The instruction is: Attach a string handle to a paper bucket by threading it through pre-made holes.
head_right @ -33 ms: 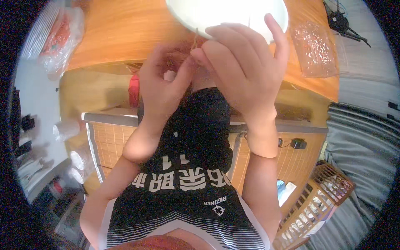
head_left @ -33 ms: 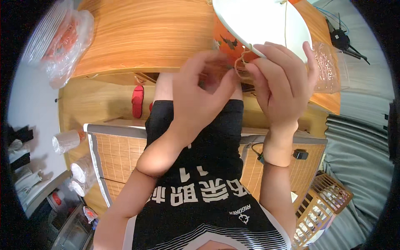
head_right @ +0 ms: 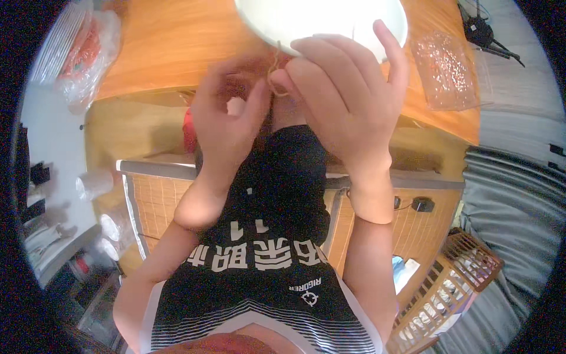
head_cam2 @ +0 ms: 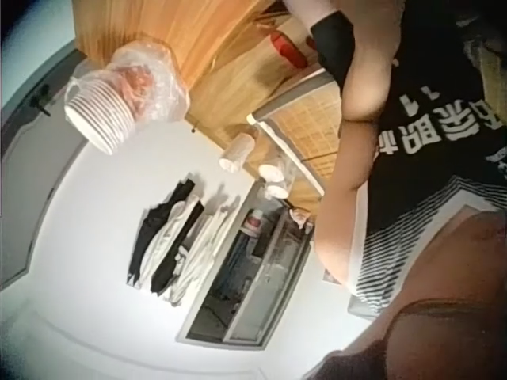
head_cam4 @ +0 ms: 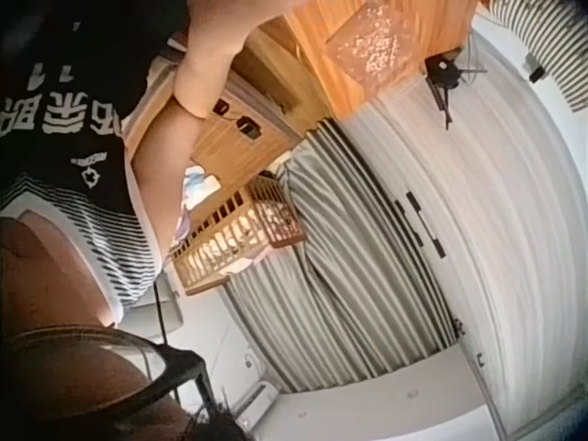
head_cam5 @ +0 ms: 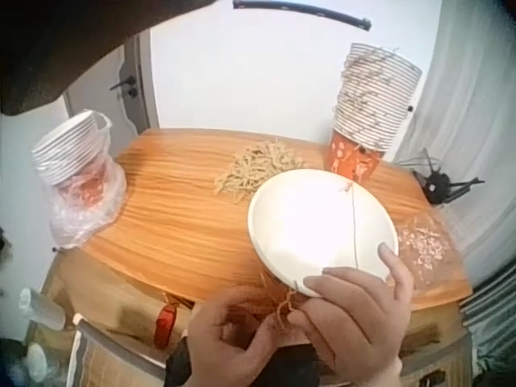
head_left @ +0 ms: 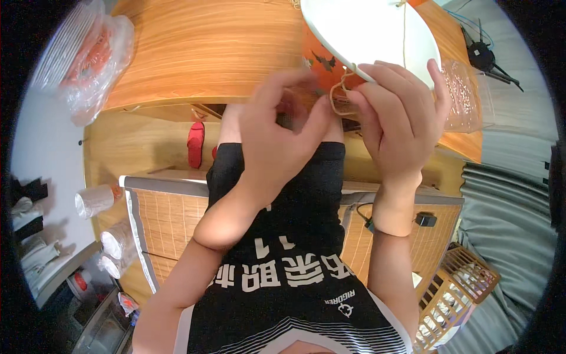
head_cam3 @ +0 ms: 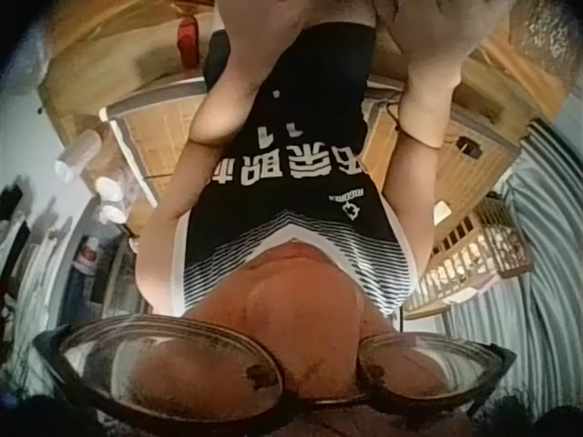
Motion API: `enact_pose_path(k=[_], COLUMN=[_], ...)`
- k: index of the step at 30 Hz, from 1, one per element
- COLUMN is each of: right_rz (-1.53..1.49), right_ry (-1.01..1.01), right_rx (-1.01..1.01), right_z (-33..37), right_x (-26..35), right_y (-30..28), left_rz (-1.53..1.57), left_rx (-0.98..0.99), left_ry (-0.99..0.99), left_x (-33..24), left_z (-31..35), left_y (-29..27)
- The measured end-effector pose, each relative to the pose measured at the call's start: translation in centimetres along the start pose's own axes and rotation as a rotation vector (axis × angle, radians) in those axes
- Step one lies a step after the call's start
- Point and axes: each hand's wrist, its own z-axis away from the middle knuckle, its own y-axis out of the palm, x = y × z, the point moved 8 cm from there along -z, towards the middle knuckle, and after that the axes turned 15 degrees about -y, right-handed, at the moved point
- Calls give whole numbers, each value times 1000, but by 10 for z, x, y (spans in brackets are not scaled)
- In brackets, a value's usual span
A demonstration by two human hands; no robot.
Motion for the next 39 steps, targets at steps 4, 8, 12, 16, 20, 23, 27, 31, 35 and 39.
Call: enact_pose_path(k=[4,8,12,16,20,23,27,31,35,39], right_rz=[-5,12,-9,3,29,97,149,90,-41,-120], right_ry=[-1,5,10,65,157,197,159,127,101,67], right_rx=[-32,-73,-103,-98,-27,15,3,20,-13,-4], right_z=[-3,-4,-2,7,15,19,29,33,29,18], right_x=[2,5,8,17,18,19,16,15,12,3], right_y=[-3,-8,-11,-7,-4,-1,-7,-17,-24,-25], left_rz=[-159,-286,280,443,486,674,633,602,74,-503], left_rx=[-129,-19,90,364,419,535,530,439,57,-183], left_ry=[346,527,211,-276,-370,-409,-319,-304,320,952], left_x=[-40,-52,-34,-21,-5,5,8,7,-27,-81], left_z=[4,7,0,-6,-2,-4,-7,-8,-3,2], left_y=[-7,1,-23,-6,7,13,16,9,-8,-4])
